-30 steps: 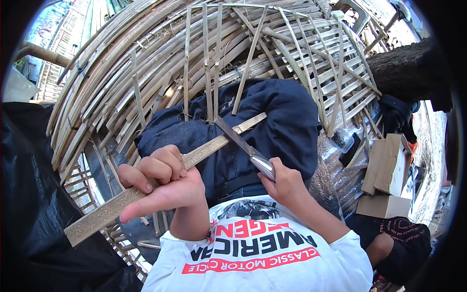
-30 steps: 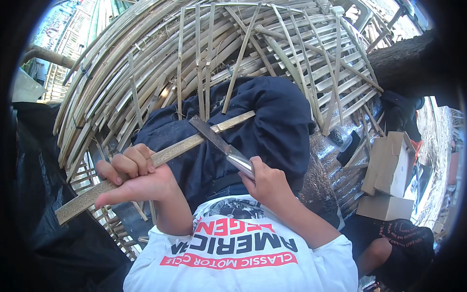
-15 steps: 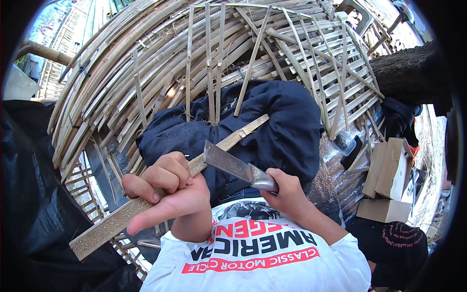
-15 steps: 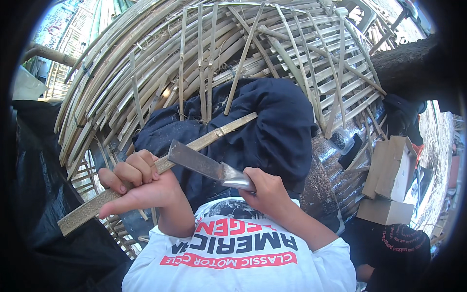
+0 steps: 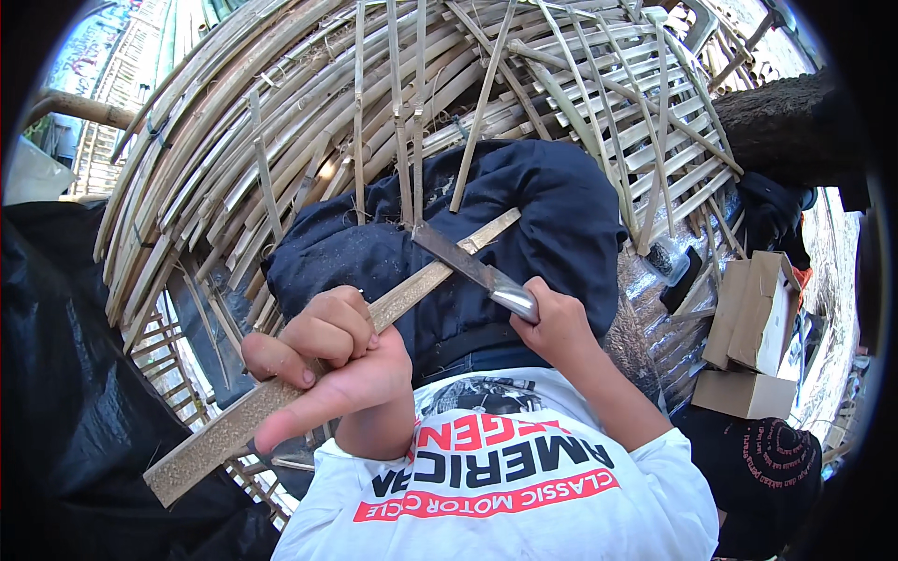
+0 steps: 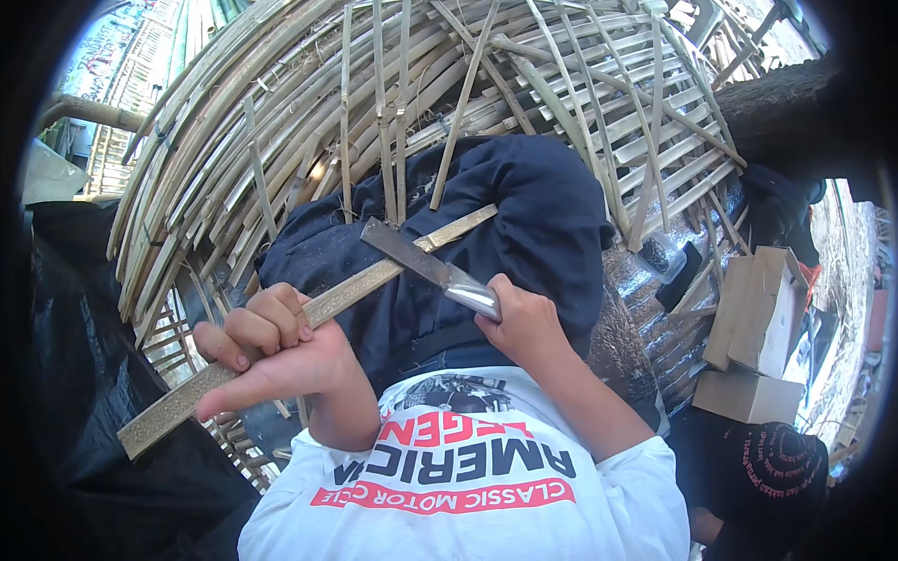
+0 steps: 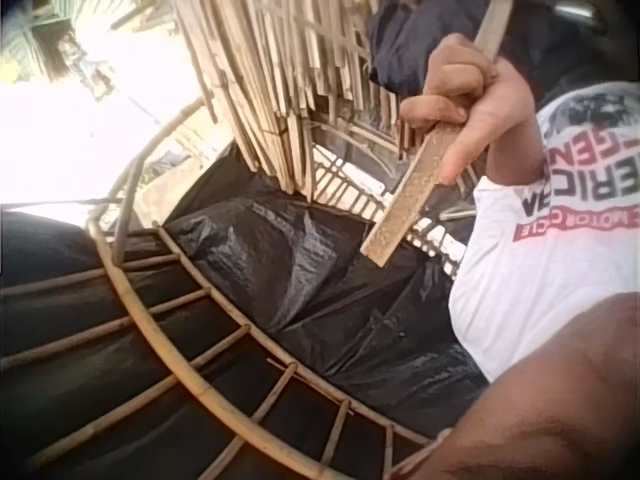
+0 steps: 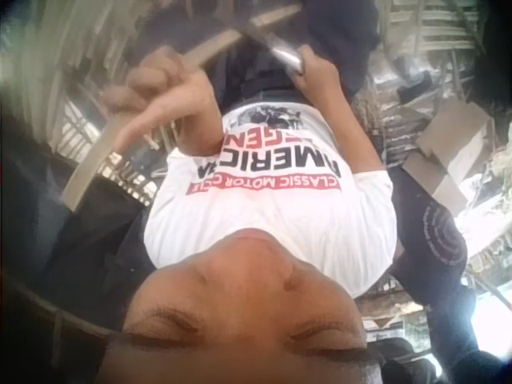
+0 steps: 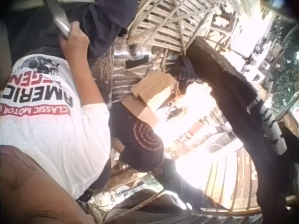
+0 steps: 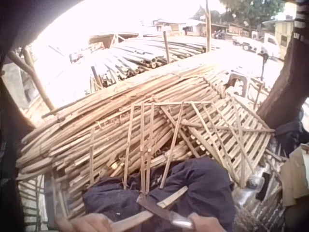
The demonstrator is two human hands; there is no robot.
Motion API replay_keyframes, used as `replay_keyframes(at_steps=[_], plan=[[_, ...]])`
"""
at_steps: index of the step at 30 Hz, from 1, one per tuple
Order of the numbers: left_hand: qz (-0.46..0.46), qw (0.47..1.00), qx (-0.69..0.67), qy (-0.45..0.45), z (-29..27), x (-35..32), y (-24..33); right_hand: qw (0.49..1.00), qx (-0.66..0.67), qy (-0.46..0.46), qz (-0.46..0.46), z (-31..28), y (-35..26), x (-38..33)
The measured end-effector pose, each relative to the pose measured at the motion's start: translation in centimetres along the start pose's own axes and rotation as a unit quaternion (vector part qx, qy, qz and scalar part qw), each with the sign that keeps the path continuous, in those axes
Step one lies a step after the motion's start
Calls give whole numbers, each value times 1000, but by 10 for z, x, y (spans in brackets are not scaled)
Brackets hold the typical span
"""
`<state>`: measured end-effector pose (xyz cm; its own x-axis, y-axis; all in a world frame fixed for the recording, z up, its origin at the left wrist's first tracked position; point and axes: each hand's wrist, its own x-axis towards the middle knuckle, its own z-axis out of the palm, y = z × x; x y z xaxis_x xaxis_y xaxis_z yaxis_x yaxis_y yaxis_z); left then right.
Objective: The person shaves a long bamboo strip using a blade, holding the strip against their lap and pulling the blade toward themselves to remove layers of wood.
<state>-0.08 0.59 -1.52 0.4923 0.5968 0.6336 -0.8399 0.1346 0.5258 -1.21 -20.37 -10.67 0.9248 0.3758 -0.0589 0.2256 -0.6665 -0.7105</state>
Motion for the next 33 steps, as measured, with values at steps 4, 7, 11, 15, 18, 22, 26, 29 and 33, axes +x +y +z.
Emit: replay_keyframes(at_steps=[4,7,11,15,18,22,26,29,33], plan=[[0,999,-13,52,-5,9,4,997,64,-15,-46,-12,-35,-14],[1,999,12,34,2,4,4,998,50,-10,-26,0,-22,-17],[16,1000,13,18,-2,9,8,1000,19,-10,-9,-3,-12,2],[3,999,-2,38,-2,4,2,998,54,-16,-15,-3,-25,-14],[8,1000,-4,29,-1,10,9,999,-11,4,31,9,5,-4],[3,997,17,77,-5,8,2,995,76,4,-66,-2,-28,-18],[-7,998,41,46,-4,7,2,1000,-17,10,24,12,14,4],[-35,990,22,134,-13,16,7,999,2,-12,49,13,-3,-2],[-9,998,-13,54,-7,14,15,999,2,-7,40,5,-5,-7]])
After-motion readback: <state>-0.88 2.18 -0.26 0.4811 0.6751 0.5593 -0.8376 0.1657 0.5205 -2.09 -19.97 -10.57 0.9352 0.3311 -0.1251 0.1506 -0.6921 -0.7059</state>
